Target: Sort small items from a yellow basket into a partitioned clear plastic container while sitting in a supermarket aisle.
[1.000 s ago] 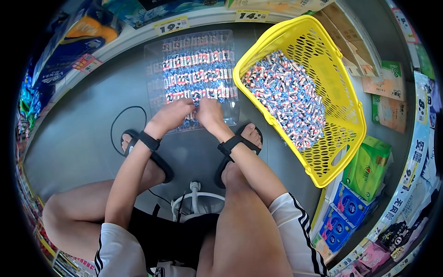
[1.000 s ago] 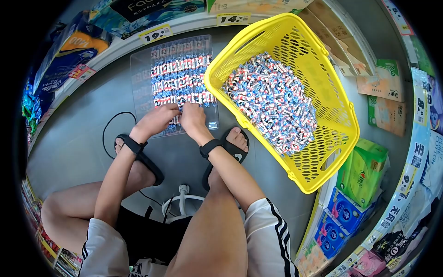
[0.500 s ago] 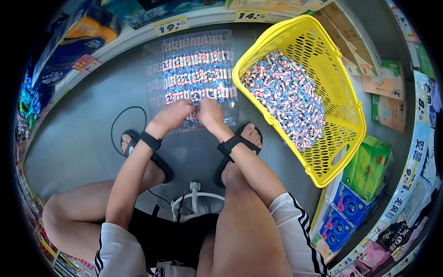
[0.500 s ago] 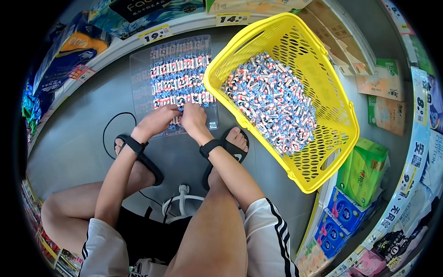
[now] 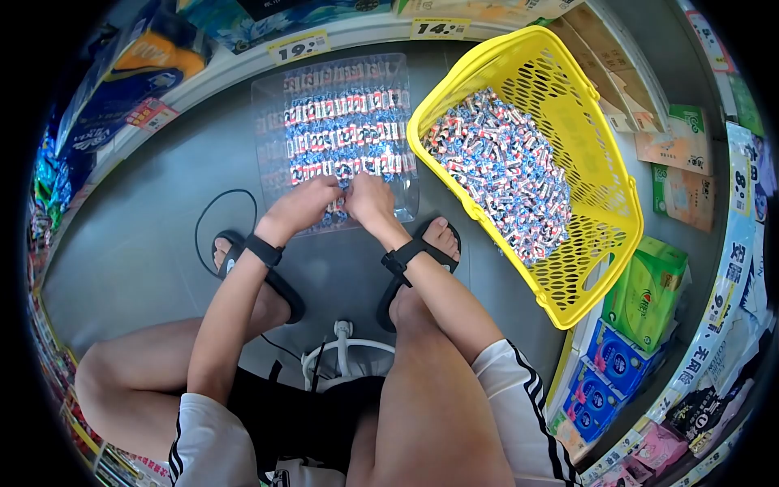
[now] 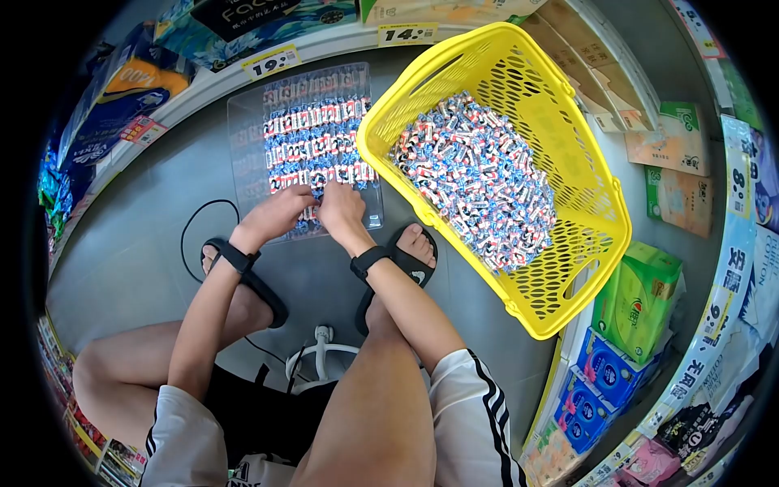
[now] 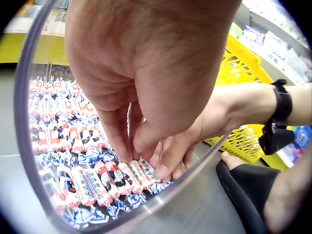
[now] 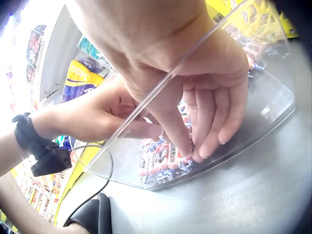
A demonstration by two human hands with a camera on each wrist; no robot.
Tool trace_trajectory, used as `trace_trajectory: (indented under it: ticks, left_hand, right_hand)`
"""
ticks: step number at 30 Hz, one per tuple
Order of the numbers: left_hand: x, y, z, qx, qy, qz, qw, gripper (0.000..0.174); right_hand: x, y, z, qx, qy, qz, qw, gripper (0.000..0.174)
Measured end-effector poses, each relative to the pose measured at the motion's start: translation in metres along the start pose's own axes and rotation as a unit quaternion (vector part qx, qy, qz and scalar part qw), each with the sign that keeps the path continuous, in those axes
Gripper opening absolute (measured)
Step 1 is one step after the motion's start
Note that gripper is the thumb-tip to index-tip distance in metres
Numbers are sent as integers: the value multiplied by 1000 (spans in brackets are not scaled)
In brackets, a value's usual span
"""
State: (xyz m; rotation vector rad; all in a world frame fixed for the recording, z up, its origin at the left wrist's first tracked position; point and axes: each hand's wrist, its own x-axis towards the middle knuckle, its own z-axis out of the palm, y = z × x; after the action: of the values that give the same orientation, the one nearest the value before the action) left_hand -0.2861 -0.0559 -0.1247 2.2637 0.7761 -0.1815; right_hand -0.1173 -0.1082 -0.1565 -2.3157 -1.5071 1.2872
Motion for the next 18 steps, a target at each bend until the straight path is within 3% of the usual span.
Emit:
trace_trajectory:
  ticks: [18]
  left_hand:
    - [-1,2,0,6,10,6,1000,37]
  right_hand:
    - [1,0,5,-14,26,-5,1000,12]
